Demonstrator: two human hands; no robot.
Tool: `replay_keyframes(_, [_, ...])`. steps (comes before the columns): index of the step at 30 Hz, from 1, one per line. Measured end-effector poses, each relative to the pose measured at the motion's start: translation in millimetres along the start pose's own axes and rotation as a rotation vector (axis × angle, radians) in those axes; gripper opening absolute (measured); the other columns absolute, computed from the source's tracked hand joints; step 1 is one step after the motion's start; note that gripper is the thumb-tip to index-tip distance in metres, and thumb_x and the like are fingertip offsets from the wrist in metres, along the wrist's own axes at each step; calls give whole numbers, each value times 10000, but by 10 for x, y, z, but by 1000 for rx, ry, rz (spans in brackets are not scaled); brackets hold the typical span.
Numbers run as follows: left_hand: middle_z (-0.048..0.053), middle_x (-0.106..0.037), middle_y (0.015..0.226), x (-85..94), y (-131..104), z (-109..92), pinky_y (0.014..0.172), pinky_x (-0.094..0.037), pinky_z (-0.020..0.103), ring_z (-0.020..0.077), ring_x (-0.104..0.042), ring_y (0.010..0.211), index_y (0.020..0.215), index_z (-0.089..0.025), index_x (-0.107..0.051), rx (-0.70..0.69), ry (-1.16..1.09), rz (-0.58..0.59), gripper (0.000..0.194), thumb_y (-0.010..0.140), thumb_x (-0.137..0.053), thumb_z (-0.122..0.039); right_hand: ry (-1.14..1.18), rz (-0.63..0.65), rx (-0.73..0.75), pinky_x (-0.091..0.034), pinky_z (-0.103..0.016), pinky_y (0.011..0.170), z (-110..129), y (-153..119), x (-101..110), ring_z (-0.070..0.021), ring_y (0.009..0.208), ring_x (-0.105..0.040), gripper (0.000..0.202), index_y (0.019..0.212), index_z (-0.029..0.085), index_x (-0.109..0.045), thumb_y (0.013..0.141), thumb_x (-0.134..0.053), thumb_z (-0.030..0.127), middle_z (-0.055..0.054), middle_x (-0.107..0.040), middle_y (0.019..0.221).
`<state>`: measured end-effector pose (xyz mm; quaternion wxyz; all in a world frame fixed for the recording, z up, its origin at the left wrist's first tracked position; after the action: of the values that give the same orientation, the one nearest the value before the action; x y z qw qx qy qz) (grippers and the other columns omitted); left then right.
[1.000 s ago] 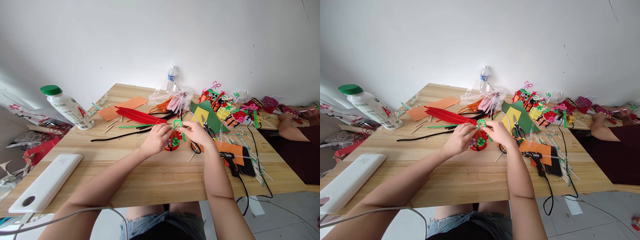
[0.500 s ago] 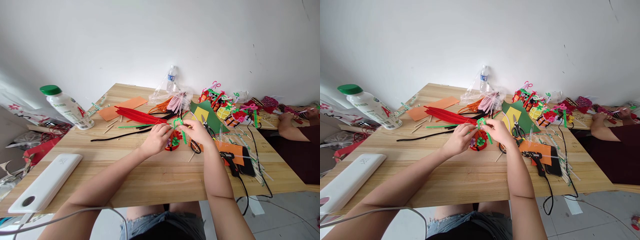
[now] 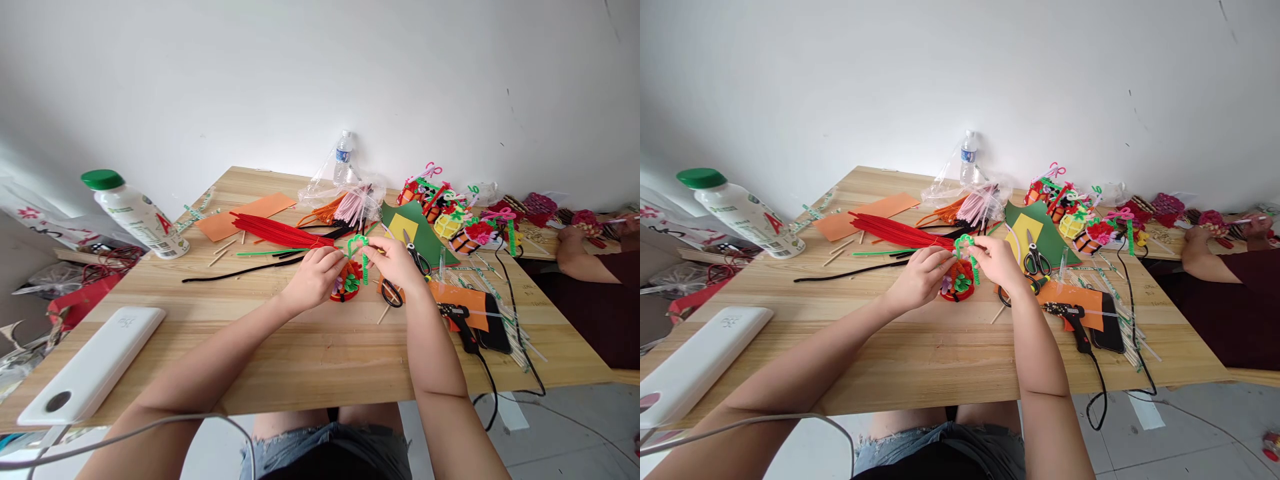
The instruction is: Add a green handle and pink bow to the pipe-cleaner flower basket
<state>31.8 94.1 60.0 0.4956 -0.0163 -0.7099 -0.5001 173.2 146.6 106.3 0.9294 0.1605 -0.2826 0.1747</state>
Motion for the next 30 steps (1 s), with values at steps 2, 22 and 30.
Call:
replay_keyframes(2, [152,-591,1172,-4,1,8,873,-439,454,290,-497,1095,1258,-148,-549,13,-10,10,430,855,-402,-114,-8,5,0,-496,-260,572,0,-2,-3,-143,601,-606,210,815,155,-647,833,-522,323,-33,-649,802])
replay_keyframes(22, [117,-676,994,64,-16,234,812,-522,359,188,-617,928,1031,-161,-663,232,-446,-266,240,900,-463,-137,-93,-34,28,-434,-271,723,-92,45,-149,-160,749,-592,141,848,180,-622,785,-582,299,-14,-673,821])
replay_keyframes(30, [107,-699,994,73,16,195,804,-519,384,198,-601,924,1004,-166,-675,99,-351,-263,217,893,-493,-128,-226,-26,48,-399,-260,674,-74,69,-219,-157,686,-548,135,696,170,-606,782,-584,271,-7,-621,696])
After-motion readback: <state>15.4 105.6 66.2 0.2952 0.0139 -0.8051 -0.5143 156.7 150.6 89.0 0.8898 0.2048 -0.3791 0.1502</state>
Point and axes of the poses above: each hand's wrist, its own y-axis towards the middle knuckle, its own x-axis out of the back of the hand, z = x × y, the point moved 6 cm from there along y, towards the middle knuckle
